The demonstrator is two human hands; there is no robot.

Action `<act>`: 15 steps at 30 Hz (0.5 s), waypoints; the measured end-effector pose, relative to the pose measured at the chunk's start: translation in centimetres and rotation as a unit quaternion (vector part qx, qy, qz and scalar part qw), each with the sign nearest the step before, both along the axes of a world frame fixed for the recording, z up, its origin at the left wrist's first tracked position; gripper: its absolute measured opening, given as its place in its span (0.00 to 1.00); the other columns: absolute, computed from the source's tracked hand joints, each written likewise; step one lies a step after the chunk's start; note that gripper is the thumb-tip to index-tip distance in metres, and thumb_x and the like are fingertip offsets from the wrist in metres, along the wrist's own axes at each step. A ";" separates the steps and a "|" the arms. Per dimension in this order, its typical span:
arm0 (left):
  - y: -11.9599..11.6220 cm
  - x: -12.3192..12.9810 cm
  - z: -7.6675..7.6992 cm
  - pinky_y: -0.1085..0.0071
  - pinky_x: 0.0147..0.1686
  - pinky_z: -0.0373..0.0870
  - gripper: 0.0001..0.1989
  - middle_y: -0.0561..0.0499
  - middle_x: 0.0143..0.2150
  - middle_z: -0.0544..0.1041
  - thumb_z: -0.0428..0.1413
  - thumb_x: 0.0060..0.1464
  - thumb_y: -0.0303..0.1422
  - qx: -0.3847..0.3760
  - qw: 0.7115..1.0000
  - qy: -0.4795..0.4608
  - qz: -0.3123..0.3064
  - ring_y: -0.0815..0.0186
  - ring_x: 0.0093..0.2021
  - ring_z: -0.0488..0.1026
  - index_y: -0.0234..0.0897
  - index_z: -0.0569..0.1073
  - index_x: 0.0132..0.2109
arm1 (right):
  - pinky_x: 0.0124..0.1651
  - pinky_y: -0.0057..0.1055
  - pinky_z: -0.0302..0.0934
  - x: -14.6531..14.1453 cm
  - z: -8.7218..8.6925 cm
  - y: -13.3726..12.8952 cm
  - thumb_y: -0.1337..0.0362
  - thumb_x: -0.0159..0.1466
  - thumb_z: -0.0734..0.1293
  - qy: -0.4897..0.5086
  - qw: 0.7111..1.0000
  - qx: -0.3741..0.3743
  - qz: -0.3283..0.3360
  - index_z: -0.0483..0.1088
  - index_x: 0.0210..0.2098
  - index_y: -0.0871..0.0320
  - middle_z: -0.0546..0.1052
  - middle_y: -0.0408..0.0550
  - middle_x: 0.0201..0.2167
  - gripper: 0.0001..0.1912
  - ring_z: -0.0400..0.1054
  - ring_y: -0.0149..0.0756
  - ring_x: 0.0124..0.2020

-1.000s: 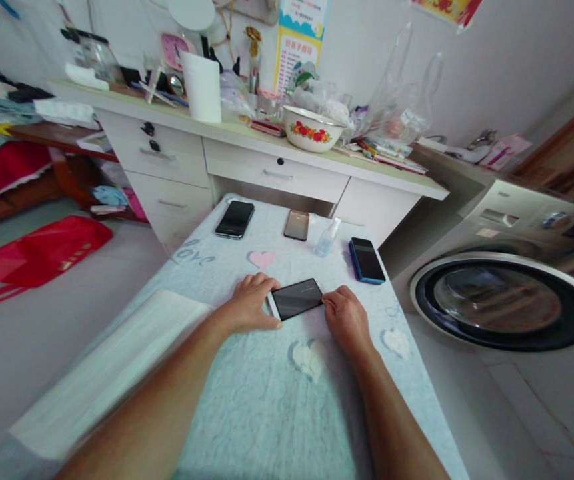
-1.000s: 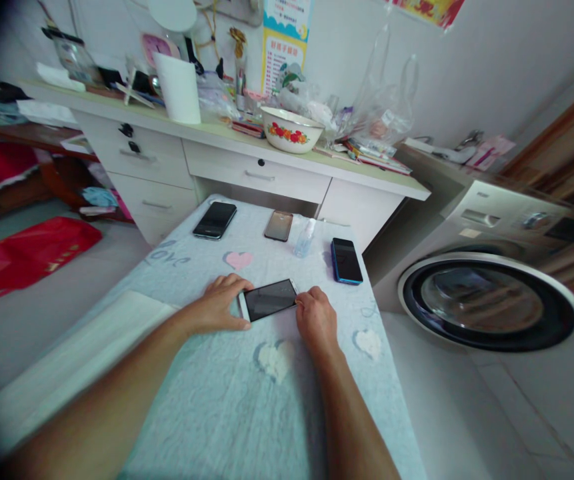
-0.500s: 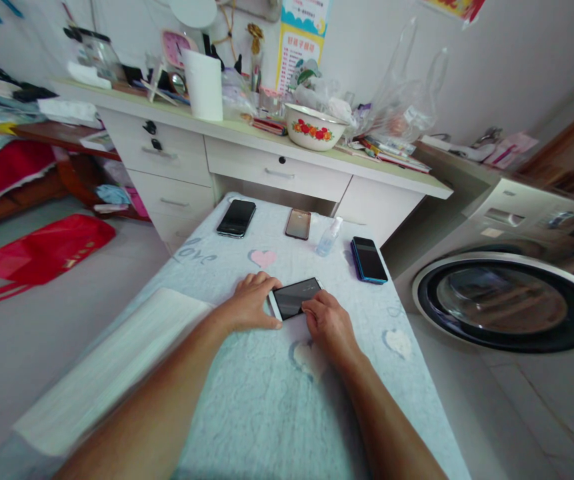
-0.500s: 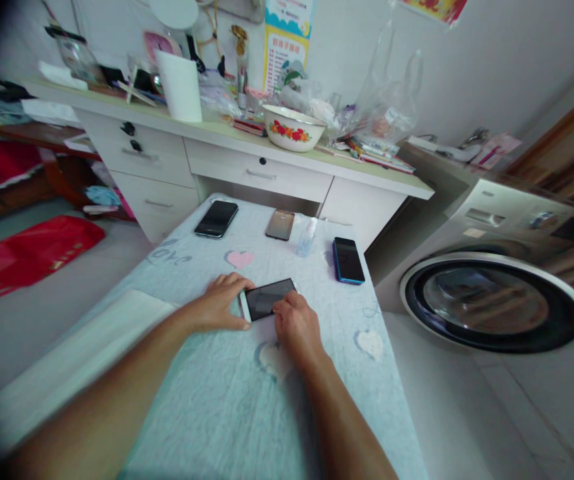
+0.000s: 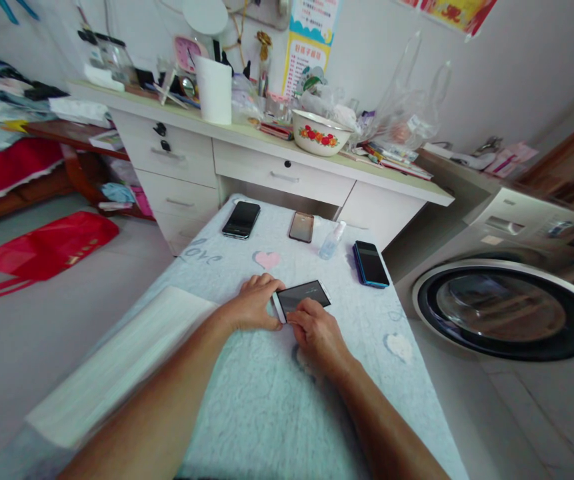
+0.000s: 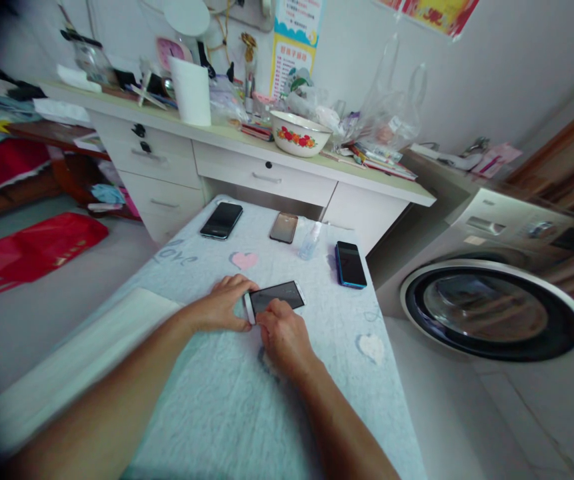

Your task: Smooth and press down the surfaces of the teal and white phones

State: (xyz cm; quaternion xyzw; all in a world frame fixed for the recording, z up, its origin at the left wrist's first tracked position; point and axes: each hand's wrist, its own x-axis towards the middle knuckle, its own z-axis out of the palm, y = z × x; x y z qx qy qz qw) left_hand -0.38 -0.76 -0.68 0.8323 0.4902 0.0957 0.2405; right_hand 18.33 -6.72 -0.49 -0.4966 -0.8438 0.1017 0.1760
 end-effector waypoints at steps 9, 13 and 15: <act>0.1 -0.2 -0.4 0.62 0.53 0.58 0.36 0.48 0.54 0.64 0.63 0.36 0.43 -0.003 1.000 -0.003 -0.007 0.54 0.55 0.60 0.45 0.64 0.54 | 0.38 0.23 0.57 -0.7 1.2 0.5 0.72 0.62 0.62 -0.020 0.998 -0.023 0.059 0.76 0.38 0.52 0.71 0.44 0.36 0.12 0.64 0.31 0.38; 0.1 -0.2 -0.2 0.63 0.53 0.58 0.35 0.49 0.54 0.64 0.63 0.36 0.42 -0.010 1.000 -0.002 -0.007 0.54 0.55 0.60 0.45 0.63 0.54 | 0.38 0.24 0.56 -1.1 1.3 1.2 0.72 0.62 0.63 -0.031 0.997 -0.024 0.067 0.76 0.35 0.53 0.72 0.45 0.35 0.11 0.64 0.32 0.38; 0.2 -0.2 -0.2 0.63 0.52 0.58 0.36 0.50 0.54 0.64 0.63 0.36 0.41 -0.012 1.000 -0.003 -0.007 0.54 0.55 0.60 0.46 0.63 0.54 | 0.38 0.24 0.56 -1.2 1.2 1.5 0.72 0.62 0.63 -0.033 0.997 -0.019 0.061 0.76 0.34 0.54 0.72 0.45 0.35 0.10 0.64 0.32 0.37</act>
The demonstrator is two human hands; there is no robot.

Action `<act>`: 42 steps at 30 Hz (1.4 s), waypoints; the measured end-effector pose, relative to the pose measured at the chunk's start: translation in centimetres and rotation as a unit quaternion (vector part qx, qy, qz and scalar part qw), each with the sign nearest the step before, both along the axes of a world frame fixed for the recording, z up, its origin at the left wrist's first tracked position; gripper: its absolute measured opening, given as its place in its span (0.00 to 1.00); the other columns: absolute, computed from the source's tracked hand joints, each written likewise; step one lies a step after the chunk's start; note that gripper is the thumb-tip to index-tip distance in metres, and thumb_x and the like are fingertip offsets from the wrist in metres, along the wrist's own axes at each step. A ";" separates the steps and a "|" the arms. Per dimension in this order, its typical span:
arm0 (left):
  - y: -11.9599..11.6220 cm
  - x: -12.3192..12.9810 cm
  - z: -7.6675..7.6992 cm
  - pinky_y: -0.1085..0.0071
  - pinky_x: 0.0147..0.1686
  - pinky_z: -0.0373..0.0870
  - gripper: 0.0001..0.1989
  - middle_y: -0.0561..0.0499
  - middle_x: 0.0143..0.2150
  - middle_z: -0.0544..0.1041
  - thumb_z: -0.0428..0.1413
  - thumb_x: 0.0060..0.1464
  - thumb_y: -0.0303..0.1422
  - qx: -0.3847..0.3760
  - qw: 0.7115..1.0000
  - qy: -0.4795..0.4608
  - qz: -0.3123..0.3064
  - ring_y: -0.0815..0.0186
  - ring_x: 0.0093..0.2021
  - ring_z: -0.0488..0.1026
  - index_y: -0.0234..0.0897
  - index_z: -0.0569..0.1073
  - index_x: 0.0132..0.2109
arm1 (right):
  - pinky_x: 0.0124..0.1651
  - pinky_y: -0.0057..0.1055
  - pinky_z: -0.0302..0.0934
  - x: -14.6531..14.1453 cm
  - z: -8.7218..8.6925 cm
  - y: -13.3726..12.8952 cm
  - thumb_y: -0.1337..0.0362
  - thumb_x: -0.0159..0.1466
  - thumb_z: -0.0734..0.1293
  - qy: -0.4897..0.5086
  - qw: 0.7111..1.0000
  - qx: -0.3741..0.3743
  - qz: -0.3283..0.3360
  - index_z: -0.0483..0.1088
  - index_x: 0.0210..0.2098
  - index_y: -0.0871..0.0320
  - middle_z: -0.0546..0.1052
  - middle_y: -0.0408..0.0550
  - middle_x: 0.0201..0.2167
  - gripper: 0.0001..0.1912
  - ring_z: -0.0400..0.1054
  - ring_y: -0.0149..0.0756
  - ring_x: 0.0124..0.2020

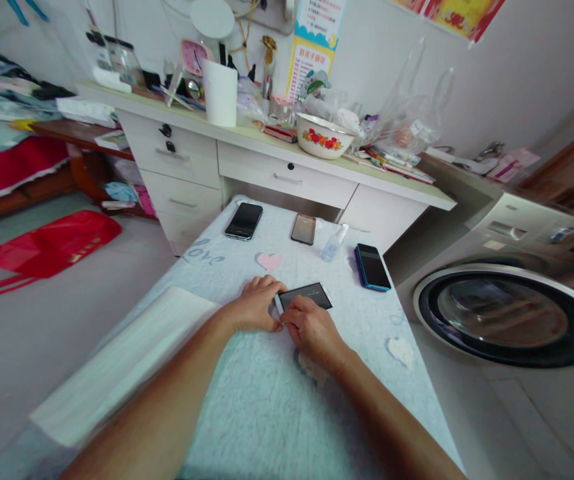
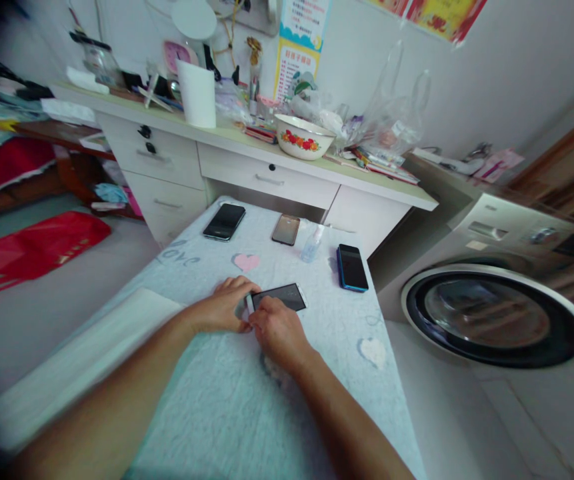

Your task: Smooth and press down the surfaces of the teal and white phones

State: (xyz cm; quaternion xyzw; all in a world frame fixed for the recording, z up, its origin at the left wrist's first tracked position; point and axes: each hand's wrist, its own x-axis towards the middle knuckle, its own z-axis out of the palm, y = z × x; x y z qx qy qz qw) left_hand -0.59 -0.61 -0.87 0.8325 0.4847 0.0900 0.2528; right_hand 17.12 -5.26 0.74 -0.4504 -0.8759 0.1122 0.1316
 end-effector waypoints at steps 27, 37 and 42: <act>-0.1 0.5 -0.5 0.62 0.51 0.59 0.34 0.49 0.51 0.66 0.65 0.34 0.45 0.032 0.999 -0.020 0.029 0.54 0.53 0.61 0.44 0.67 0.50 | 0.38 0.26 0.58 1.4 -0.7 0.9 0.70 0.64 0.61 -0.027 0.984 0.015 -0.175 0.76 0.38 0.53 0.72 0.47 0.36 0.13 0.65 0.35 0.40; -0.1 0.6 -0.4 0.61 0.51 0.59 0.35 0.49 0.51 0.66 0.65 0.34 0.46 0.025 0.999 -0.015 0.033 0.54 0.53 0.61 0.44 0.67 0.51 | 0.37 0.27 0.57 0.1 -1.3 0.2 0.69 0.64 0.62 -0.017 0.996 0.044 -0.080 0.75 0.34 0.55 0.70 0.46 0.35 0.10 0.63 0.34 0.38; -0.1 0.5 -0.7 0.62 0.52 0.58 0.34 0.50 0.50 0.66 0.65 0.34 0.46 0.033 0.999 -0.022 0.028 0.54 0.53 0.61 0.45 0.67 0.50 | 0.39 0.27 0.59 1.7 -1.1 0.8 0.69 0.65 0.60 -0.020 0.991 0.034 -0.129 0.76 0.39 0.53 0.71 0.48 0.36 0.13 0.64 0.36 0.41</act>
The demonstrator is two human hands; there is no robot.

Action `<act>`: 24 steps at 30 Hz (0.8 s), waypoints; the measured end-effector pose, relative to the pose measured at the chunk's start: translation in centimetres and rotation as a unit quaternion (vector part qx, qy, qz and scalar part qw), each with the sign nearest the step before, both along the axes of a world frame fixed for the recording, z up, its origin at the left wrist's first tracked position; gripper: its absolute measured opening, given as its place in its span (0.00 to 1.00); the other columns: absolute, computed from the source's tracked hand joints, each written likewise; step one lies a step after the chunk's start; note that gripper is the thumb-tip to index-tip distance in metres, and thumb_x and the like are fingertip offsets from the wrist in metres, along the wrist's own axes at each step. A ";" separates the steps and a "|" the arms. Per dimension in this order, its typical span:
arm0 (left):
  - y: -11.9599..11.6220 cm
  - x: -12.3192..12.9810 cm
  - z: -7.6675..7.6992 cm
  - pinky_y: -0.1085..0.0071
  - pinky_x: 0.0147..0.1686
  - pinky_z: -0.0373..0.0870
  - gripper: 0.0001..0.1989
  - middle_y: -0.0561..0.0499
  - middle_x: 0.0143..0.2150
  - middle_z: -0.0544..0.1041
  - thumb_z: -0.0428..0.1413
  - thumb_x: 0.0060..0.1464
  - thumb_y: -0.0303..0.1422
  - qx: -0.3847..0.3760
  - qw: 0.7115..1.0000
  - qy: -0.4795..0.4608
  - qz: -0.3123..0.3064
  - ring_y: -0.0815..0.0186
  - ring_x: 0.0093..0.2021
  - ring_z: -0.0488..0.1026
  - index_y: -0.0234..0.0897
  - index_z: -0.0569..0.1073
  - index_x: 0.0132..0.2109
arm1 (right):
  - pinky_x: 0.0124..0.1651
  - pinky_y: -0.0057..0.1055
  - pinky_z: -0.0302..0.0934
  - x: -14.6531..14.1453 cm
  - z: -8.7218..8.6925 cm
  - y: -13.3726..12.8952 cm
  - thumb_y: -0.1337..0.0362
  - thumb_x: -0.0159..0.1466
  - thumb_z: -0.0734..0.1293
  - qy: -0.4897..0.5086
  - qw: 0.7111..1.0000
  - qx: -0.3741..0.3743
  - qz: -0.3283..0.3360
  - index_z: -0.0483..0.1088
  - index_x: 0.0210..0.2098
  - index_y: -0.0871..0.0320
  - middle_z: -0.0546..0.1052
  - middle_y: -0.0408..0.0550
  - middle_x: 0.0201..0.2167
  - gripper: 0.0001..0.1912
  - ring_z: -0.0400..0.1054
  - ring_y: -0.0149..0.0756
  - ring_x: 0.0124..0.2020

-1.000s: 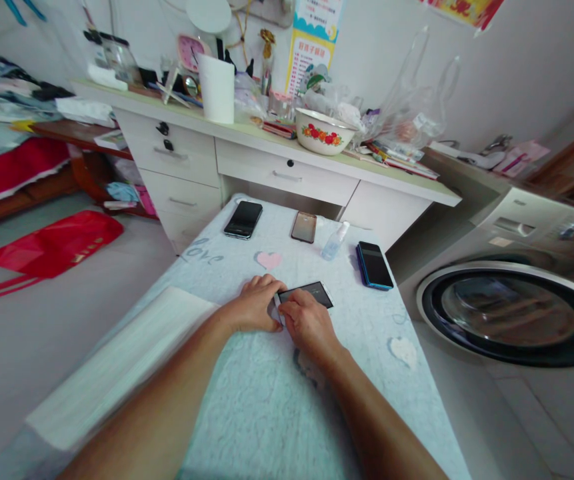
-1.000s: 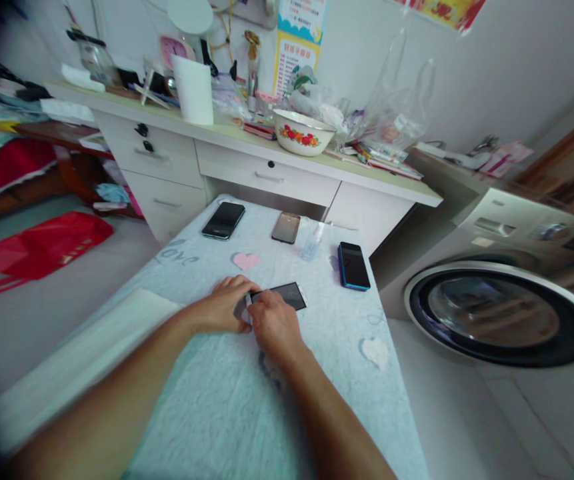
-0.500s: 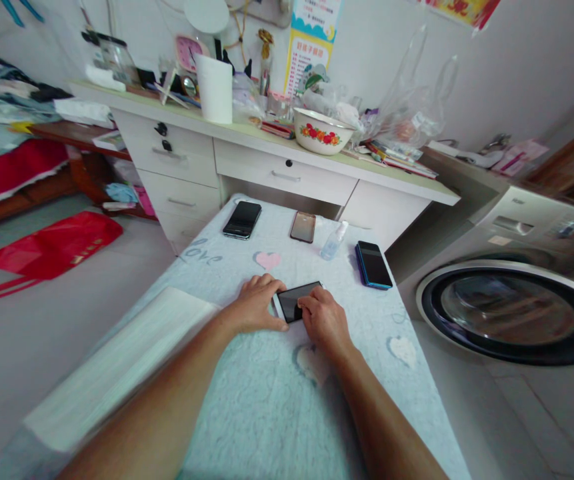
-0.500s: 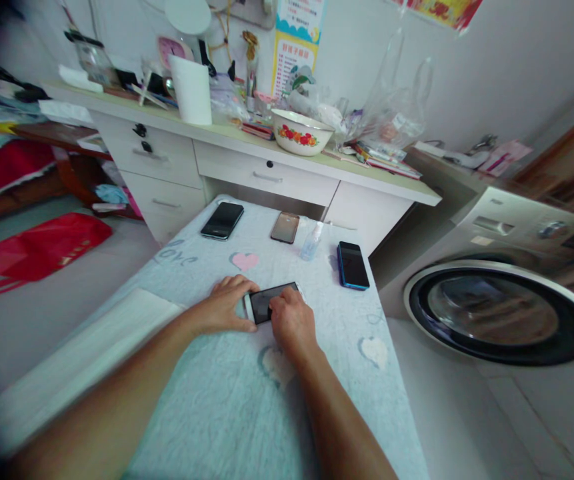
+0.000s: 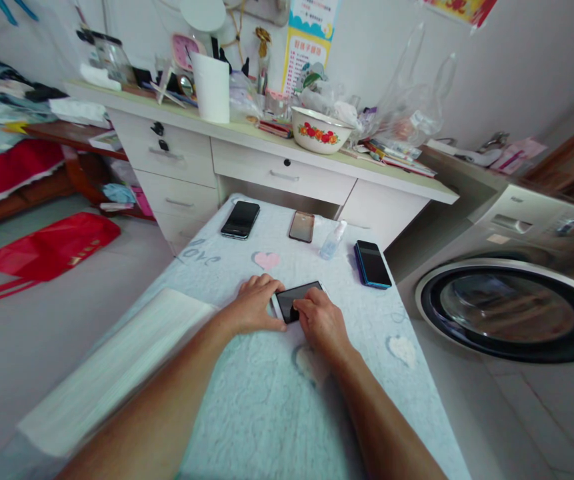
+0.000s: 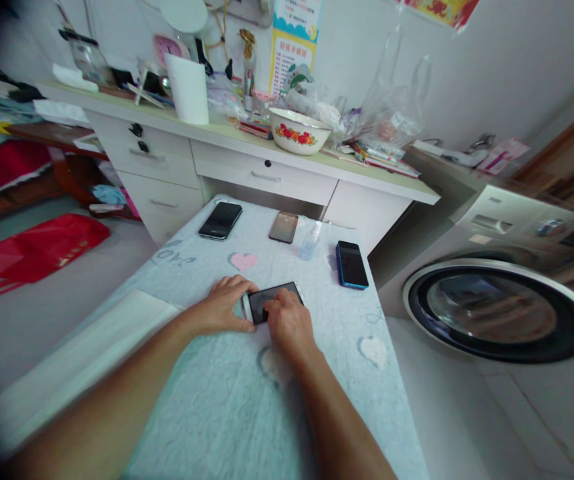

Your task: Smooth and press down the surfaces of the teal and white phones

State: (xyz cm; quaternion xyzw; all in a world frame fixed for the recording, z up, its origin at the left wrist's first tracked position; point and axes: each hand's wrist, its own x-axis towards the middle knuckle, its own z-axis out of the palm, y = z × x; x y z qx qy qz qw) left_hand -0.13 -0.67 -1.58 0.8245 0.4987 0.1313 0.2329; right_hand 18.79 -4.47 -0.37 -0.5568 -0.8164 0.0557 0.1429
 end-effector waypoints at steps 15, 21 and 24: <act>0.0 -0.1 0.1 0.63 0.51 0.58 0.34 0.50 0.52 0.66 0.64 0.35 0.45 -0.008 1.000 0.003 -0.006 0.54 0.53 0.61 0.46 0.66 0.51 | 0.36 0.26 0.54 4.0 0.4 1.2 0.68 0.64 0.60 -0.043 0.990 -0.016 -0.136 0.75 0.38 0.53 0.71 0.47 0.37 0.12 0.65 0.34 0.40; 0.0 -0.1 0.3 0.62 0.52 0.57 0.34 0.50 0.52 0.66 0.64 0.35 0.45 -0.014 1.000 0.007 -0.005 0.54 0.53 0.61 0.46 0.66 0.51 | 0.34 0.27 0.52 4.8 0.3 1.3 0.66 0.65 0.60 -0.050 0.985 -0.006 -0.165 0.74 0.37 0.53 0.70 0.47 0.37 0.10 0.64 0.34 0.38; 0.1 -0.1 0.4 0.63 0.51 0.58 0.33 0.50 0.51 0.66 0.64 0.35 0.45 -0.015 1.000 0.009 -0.004 0.54 0.53 0.61 0.46 0.66 0.51 | 0.34 0.28 0.52 4.8 0.2 1.3 0.66 0.65 0.60 -0.054 0.983 -0.009 -0.175 0.74 0.37 0.53 0.70 0.47 0.36 0.10 0.64 0.34 0.38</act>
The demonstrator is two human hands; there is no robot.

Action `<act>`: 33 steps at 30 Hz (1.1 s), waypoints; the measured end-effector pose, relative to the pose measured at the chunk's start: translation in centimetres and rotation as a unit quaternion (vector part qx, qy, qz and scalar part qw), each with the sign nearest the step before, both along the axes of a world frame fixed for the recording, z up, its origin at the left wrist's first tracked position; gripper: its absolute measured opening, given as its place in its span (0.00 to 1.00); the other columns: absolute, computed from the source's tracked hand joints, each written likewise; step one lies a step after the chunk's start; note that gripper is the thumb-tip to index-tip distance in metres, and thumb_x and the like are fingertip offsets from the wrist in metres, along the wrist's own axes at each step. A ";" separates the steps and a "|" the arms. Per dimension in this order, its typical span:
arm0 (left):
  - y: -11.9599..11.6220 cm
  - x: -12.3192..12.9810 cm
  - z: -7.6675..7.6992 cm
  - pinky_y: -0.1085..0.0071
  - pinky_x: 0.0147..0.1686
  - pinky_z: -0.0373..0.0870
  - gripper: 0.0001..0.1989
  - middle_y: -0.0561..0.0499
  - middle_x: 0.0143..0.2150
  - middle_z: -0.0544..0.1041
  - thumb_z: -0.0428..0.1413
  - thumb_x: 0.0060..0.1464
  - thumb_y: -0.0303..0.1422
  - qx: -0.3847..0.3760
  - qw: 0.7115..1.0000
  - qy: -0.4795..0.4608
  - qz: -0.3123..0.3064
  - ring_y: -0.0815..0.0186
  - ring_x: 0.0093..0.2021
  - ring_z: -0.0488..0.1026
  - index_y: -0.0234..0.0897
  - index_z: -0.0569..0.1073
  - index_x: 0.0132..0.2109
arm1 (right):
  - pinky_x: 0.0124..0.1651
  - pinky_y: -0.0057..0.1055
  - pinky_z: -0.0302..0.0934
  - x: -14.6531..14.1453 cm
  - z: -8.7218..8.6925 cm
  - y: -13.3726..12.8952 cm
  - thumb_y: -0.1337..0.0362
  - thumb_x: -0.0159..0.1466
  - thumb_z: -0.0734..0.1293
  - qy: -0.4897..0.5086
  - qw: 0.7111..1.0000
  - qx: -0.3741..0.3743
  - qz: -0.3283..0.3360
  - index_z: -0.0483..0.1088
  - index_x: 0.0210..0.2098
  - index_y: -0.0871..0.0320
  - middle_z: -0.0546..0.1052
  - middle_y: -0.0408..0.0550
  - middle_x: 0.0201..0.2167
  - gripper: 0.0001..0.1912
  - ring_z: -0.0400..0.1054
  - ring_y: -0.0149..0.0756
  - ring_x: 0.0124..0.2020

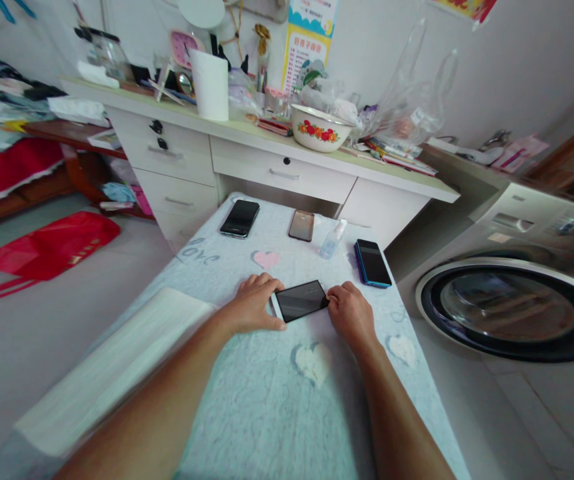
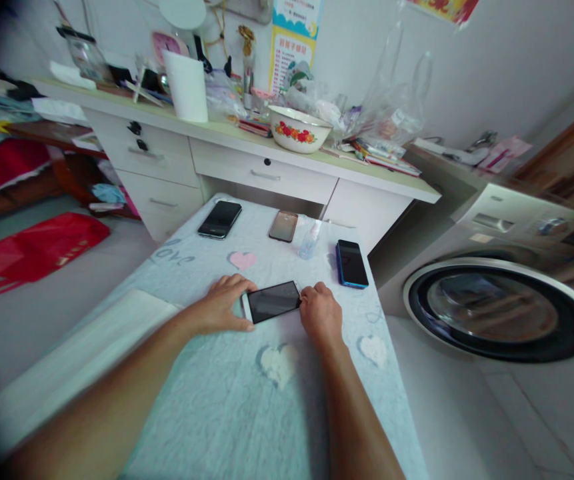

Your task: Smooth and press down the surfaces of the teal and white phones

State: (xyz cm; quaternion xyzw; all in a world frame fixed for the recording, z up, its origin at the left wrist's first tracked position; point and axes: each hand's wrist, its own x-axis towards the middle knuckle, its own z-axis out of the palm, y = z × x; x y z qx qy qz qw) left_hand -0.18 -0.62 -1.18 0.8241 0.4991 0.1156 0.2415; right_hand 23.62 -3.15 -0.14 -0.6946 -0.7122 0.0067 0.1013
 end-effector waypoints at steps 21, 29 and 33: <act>-0.1 0.1 0.0 0.61 0.52 0.58 0.33 0.50 0.51 0.66 0.65 0.34 0.45 0.004 1.000 0.000 0.006 0.54 0.53 0.61 0.46 0.66 0.51 | 0.41 0.26 0.57 -3.4 -0.1 -0.5 0.68 0.65 0.59 0.027 0.995 0.000 0.097 0.75 0.40 0.53 0.71 0.48 0.39 0.13 0.64 0.35 0.43; -0.1 0.2 0.0 0.61 0.51 0.59 0.34 0.50 0.50 0.66 0.65 0.34 0.46 0.009 1.000 0.001 0.009 0.54 0.53 0.62 0.45 0.66 0.50 | 0.41 0.28 0.58 -5.3 -0.3 -1.2 0.69 0.65 0.60 0.043 0.979 0.005 0.197 0.75 0.38 0.54 0.71 0.48 0.37 0.12 0.63 0.36 0.41; -0.2 0.3 0.2 0.61 0.51 0.59 0.34 0.49 0.50 0.66 0.65 0.34 0.46 0.011 1.000 0.003 0.008 0.54 0.52 0.62 0.44 0.66 0.51 | 0.40 0.29 0.58 -5.8 -0.6 -1.2 0.68 0.66 0.59 0.039 0.976 0.013 0.213 0.75 0.38 0.54 0.71 0.48 0.36 0.13 0.63 0.37 0.40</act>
